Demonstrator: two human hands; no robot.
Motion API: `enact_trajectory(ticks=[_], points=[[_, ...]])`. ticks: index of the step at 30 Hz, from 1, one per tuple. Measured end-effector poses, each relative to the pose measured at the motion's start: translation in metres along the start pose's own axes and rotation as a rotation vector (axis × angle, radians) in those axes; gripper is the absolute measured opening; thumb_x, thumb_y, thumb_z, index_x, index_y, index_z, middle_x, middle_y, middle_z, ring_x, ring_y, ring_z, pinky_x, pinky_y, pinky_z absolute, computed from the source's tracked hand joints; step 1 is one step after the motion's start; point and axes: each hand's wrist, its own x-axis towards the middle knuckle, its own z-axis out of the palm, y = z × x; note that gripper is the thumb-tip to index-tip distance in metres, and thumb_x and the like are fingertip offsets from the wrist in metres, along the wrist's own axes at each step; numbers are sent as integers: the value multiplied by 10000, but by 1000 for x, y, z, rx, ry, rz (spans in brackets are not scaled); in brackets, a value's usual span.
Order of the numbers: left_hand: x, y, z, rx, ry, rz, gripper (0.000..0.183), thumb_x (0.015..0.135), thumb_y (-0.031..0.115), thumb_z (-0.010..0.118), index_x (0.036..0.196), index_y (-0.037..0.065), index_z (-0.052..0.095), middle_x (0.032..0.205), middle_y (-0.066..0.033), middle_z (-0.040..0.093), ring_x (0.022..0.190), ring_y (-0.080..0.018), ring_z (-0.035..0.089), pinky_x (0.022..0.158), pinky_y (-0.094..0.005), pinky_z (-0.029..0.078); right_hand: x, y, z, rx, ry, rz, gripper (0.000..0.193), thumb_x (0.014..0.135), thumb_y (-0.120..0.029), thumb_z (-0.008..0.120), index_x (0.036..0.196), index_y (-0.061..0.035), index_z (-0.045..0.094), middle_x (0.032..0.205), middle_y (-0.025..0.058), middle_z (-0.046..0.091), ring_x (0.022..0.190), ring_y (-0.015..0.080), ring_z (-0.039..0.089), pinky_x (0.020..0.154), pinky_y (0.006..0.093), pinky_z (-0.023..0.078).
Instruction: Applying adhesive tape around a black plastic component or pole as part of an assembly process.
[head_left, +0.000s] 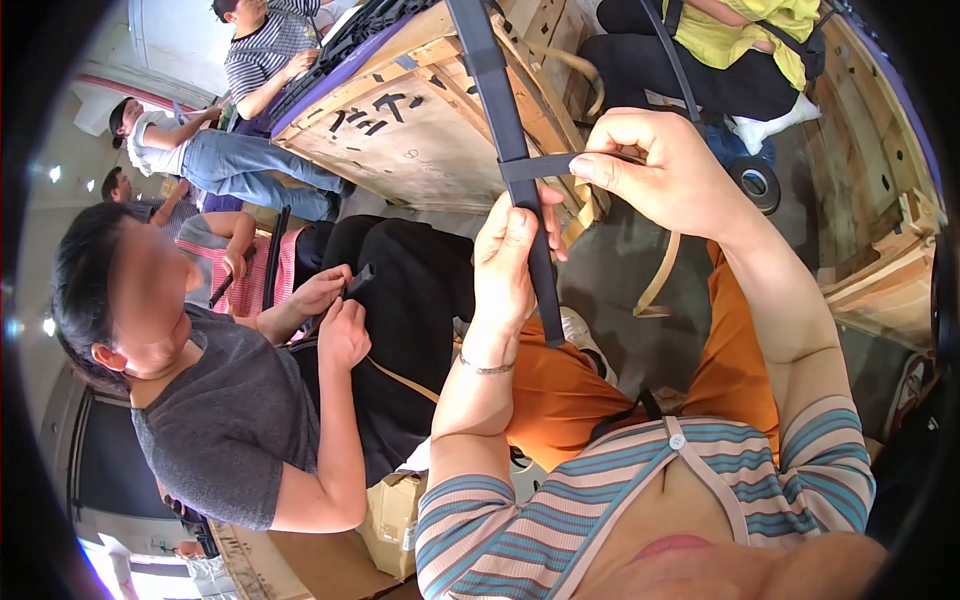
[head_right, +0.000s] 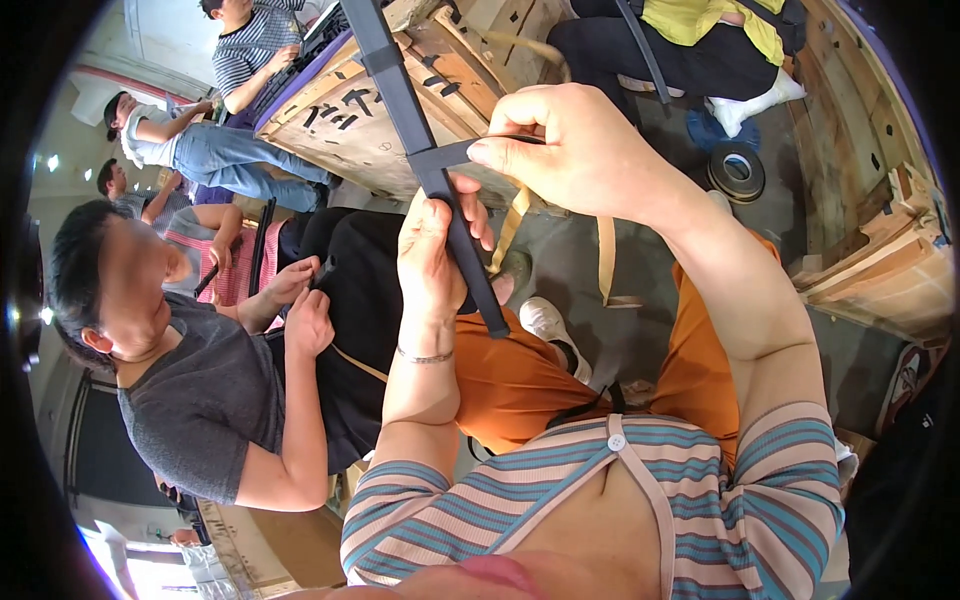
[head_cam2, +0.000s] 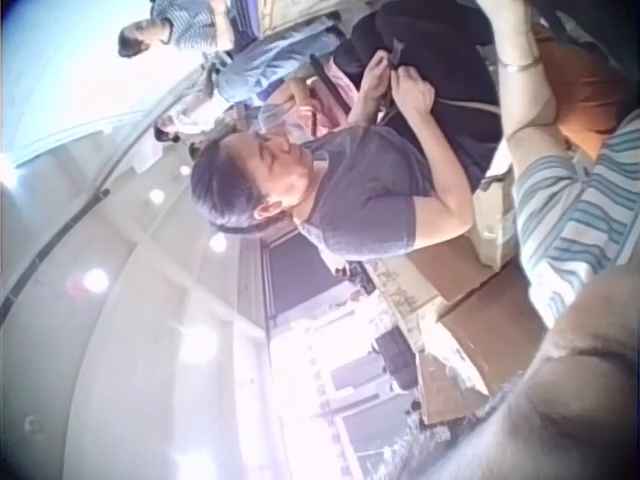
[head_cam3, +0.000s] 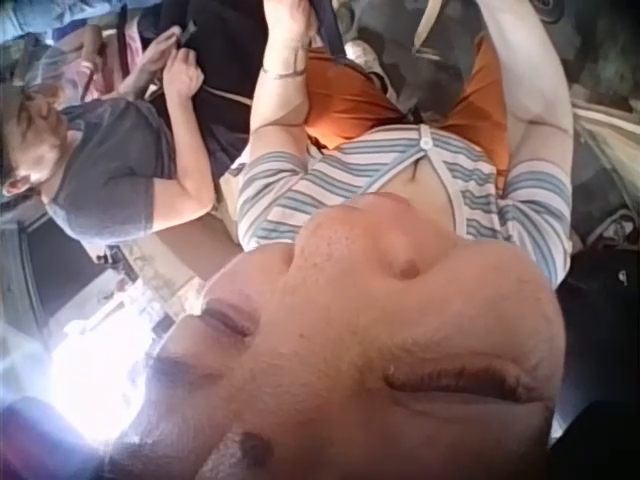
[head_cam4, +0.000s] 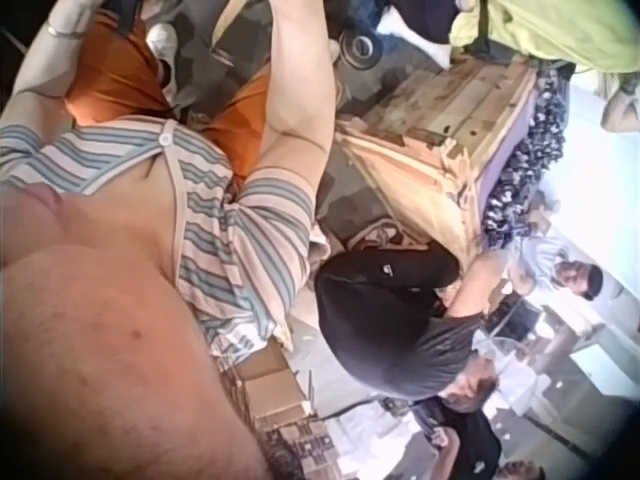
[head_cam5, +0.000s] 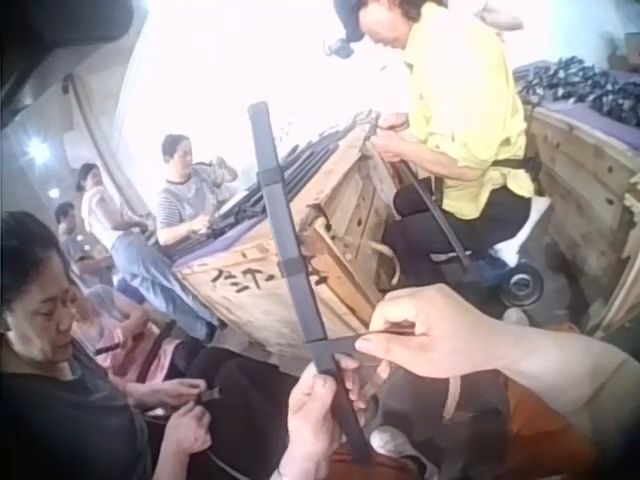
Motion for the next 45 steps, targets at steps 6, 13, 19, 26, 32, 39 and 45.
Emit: enact_trajectory(ticks=[6, 13, 19, 26, 32, 39, 45], points=[[-1, 6, -2, 25, 34, -45, 330, 899, 241, 495, 1059, -47, 507, 687, -62, 515, 519, -119, 453, 476, -221, 383, -1, 2, -3, -15, 21, 4, 204, 836, -95, 605, 677, -16, 503, 608, -52, 404, 559, 6, 345, 472, 196, 276], [0, 6, 0, 2, 114, 41, 168, 857, 61, 554, 989, 38, 452, 621, -73, 526, 416, -99, 451, 352, -193, 345, -4, -3, -1, -38, 63, -40, 216, 788, -144, 647, 663, 7, 555, 536, 20, 439, 502, 52, 380, 446, 242, 302], [5, -1, 9, 204, 292, 94, 190, 849, 19, 553, 932, 69, 390, 624, -50, 514, 400, -77, 408, 348, -193, 314, -11, -11, 11, -21, 107, -119, 217, 803, -79, 634, 642, 13, 520, 629, 2, 420, 526, 38, 373, 463, 225, 280], [7, -9, 1, 421, 340, 228, 263, 798, -33, 607, 916, 54, 388, 719, -10, 552, 576, -16, 463, 488, -157, 358, -13, -12, 10, -53, 127, -137, 208, 809, -92, 628, 658, 18, 536, 640, 6, 430, 530, 44, 379, 468, 222, 288], [4, 3, 6, 198, 175, 79, 88, 882, 73, 514, 944, 44, 460, 645, -91, 532, 382, -78, 410, 329, -194, 322, -10, -5, 1, -25, 83, -45, 220, 821, -114, 620, 665, 17, 535, 634, -7, 430, 532, 35, 375, 463, 222, 284], [2, 10, 0, -190, -110, -40, 258, 911, 246, 488, 976, -3, 487, 645, -156, 562, 362, -116, 431, 340, -200, 342, -10, -9, -2, 34, 17, 53, 230, 825, -105, 617, 651, 4, 512, 629, -19, 416, 532, 22, 365, 455, 214, 275], [0, 18, -4, -397, -161, -117, 403, 905, 350, 469, 995, -42, 458, 604, -152, 533, 330, -113, 364, 303, -214, 288, -11, -16, -2, 73, 2, 98, 234, 816, -78, 622, 638, -4, 489, 615, -28, 390, 527, 17, 340, 444, 215, 257]])
